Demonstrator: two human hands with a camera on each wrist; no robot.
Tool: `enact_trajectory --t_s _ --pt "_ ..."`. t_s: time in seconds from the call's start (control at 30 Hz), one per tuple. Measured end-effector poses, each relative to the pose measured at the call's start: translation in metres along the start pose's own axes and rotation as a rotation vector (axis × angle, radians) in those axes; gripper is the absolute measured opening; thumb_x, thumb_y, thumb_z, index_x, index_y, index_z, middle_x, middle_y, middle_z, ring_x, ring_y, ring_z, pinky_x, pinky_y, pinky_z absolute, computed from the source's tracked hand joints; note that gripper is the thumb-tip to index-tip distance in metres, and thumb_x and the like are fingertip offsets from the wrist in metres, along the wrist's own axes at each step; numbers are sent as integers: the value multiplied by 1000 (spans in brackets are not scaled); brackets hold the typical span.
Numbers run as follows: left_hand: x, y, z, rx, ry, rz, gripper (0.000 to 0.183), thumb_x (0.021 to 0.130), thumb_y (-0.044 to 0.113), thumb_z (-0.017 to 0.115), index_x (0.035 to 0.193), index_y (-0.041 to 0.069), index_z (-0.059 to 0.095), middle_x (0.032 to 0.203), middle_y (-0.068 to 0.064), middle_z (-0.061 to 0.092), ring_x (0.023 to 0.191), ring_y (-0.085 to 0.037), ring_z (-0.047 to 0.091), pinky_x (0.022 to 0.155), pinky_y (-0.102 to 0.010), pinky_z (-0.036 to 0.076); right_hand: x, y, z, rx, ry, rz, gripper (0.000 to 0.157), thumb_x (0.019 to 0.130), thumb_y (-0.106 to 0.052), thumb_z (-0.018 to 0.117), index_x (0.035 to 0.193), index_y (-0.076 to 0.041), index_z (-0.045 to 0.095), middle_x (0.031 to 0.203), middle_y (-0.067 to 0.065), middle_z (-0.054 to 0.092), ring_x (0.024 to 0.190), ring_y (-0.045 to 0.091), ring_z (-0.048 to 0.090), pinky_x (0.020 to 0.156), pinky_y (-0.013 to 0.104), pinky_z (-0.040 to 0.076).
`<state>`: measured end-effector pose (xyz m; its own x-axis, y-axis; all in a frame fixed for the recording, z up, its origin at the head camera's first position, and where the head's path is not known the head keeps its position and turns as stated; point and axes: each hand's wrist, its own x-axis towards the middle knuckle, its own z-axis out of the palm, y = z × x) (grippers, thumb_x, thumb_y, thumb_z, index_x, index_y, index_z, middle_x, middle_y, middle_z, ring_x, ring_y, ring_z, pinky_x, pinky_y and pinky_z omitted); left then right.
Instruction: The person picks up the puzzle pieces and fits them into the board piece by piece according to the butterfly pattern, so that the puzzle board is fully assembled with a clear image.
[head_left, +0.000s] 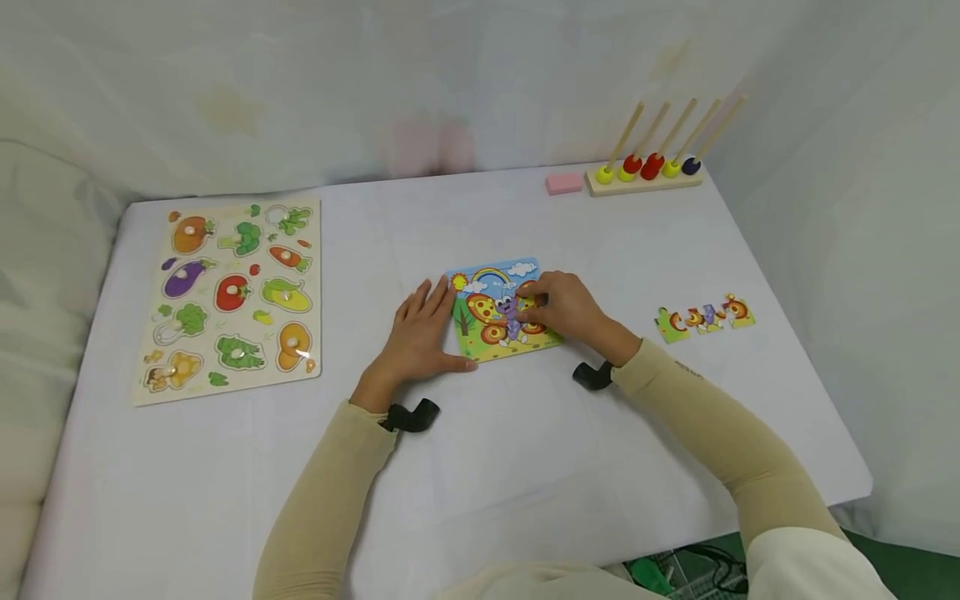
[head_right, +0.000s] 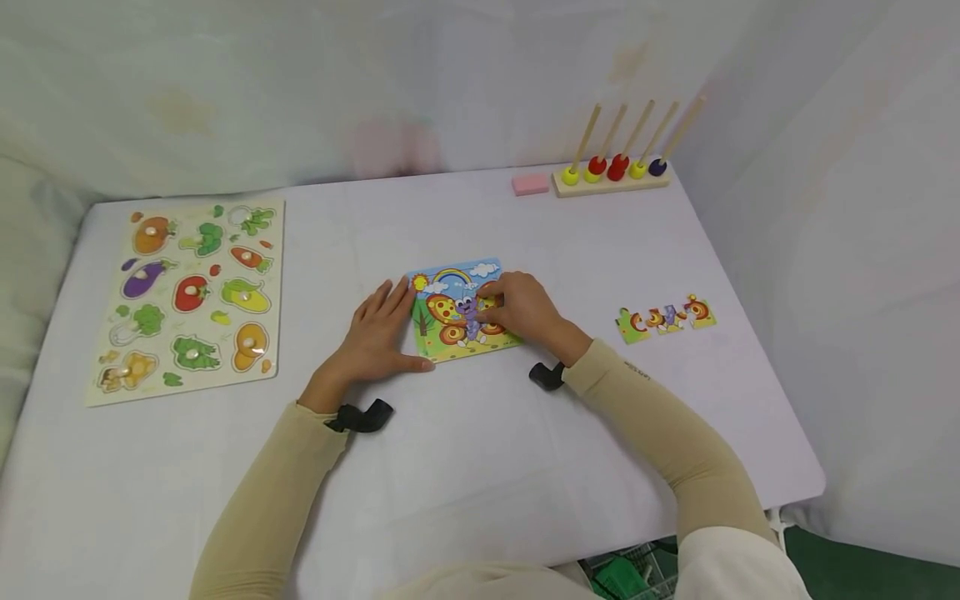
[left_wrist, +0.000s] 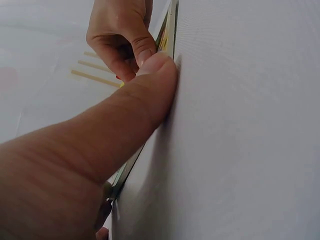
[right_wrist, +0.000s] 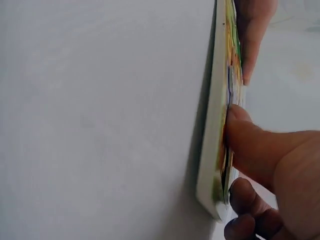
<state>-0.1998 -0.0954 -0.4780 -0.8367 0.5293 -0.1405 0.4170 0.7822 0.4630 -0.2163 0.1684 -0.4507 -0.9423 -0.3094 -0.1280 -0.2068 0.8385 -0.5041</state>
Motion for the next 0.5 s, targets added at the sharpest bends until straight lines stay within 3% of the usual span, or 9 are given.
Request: enact_trajectory --t_s 0.17,0.33,0.5 --pt "0 1 1 -12 -10 -2 122 69 64 74 155 8 8 163 -7 0 150 -32 -6 118 -54 5 -5 3 -6 -47 -9 -28 53 83 -39 74 128 -13 64 91 6 62 79 20 47 67 30 35" --pt "2 0 1 14 2 5 123 69 65 74 155 8 8 163 -8 0 150 -33 -6 118 -55 6 -13 13 -18 -5 96 -41 41 90 -27 68 127 -10 64 80 6 56 76 21 46 66 32 35" --pt "2 -1 0 8 -5 -2 123 69 65 74 155 9 7 163 -7 -1 150 -32 -7 118 -55 5 -16 22 -22 0 70 -29 34 93 -24 63 125 -12 66 76 5 56 72 19 46 63 29 36"
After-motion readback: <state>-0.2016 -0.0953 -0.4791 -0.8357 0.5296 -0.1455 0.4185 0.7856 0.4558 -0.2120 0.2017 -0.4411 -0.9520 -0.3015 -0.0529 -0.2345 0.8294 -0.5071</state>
